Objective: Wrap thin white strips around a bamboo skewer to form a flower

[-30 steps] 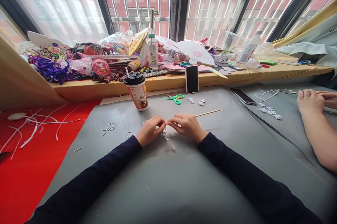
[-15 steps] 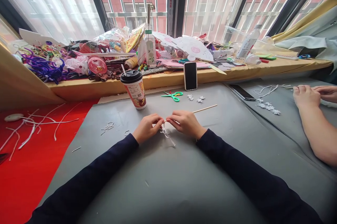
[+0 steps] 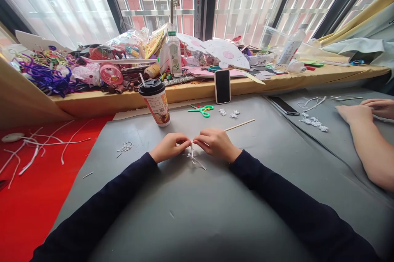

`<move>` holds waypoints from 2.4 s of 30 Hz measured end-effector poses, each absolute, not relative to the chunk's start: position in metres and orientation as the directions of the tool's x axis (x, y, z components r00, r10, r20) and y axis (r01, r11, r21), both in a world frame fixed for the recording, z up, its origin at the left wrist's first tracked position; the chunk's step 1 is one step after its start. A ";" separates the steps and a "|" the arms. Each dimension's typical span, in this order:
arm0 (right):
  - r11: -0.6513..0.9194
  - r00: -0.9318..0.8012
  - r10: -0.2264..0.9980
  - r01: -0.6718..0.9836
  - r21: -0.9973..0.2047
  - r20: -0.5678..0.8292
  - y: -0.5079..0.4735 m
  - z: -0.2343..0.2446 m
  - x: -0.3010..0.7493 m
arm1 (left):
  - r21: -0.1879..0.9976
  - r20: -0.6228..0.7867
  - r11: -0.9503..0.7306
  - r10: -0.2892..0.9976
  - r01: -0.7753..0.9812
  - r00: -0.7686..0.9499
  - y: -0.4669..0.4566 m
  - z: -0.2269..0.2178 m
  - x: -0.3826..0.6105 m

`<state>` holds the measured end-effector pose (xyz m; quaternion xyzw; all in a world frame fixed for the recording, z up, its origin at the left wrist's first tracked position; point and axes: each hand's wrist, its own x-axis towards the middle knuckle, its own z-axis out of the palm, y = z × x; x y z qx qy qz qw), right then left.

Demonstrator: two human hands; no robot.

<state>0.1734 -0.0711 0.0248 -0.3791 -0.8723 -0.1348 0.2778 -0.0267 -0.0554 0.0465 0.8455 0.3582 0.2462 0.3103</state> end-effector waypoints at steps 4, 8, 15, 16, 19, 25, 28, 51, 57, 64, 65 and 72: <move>0.677 -0.547 0.592 0.736 0.002 0.592 -0.071 0.025 0.174 | 0.737 0.144 -0.507 0.765 0.448 0.628 -0.056 0.048 -0.028; 0.677 -0.539 0.608 0.736 -0.027 0.583 -0.071 0.026 0.173 | 0.793 0.093 -0.425 0.792 0.436 0.603 -0.054 0.045 -0.029; 0.680 -0.540 0.607 0.732 -0.030 0.583 -0.072 0.025 0.172 | 0.829 0.134 -0.405 0.815 0.387 0.564 -0.047 0.037 -0.030; 0.682 -0.543 0.606 0.731 -0.029 0.582 -0.072 0.025 0.172 | 0.832 0.130 -0.399 0.815 0.385 0.564 -0.046 0.037 -0.030; 0.686 -0.544 0.605 0.726 -0.034 0.581 -0.072 0.025 0.172 | 0.846 0.089 -0.362 0.819 0.391 0.567 -0.045 0.037 -0.031; 0.687 -0.541 0.610 0.725 -0.047 0.579 -0.072 0.024 0.172 | 0.865 -0.027 -0.272 0.814 0.422 0.580 -0.044 0.042 -0.032; 0.685 -0.537 0.613 0.727 -0.050 0.579 -0.072 0.023 0.172 | 0.878 -0.052 -0.243 0.809 0.413 0.585 -0.044 0.043 -0.033; 0.694 -0.556 0.619 0.718 -0.056 0.555 -0.072 0.024 0.173 | 0.903 -0.096 -0.197 0.773 0.381 0.627 -0.044 0.039 -0.034; 0.701 -0.561 0.606 0.712 -0.046 0.564 -0.072 0.025 0.172 | 0.905 -0.112 -0.169 0.790 0.390 0.603 -0.047 0.042 -0.032; 0.725 -0.594 0.576 0.688 -0.016 0.561 -0.072 0.025 0.170 | 0.920 -0.116 -0.169 0.744 0.353 0.658 -0.048 0.043 -0.032; 0.722 -0.591 0.577 0.692 -0.014 0.564 -0.071 0.025 0.170 | 0.919 -0.114 -0.172 0.745 0.356 0.657 -0.048 0.043 -0.033; 0.659 -0.502 0.628 0.749 -0.064 0.595 -0.070 0.024 0.172 | 0.950 -0.099 -0.119 0.760 0.288 0.642 -0.049 0.044 -0.031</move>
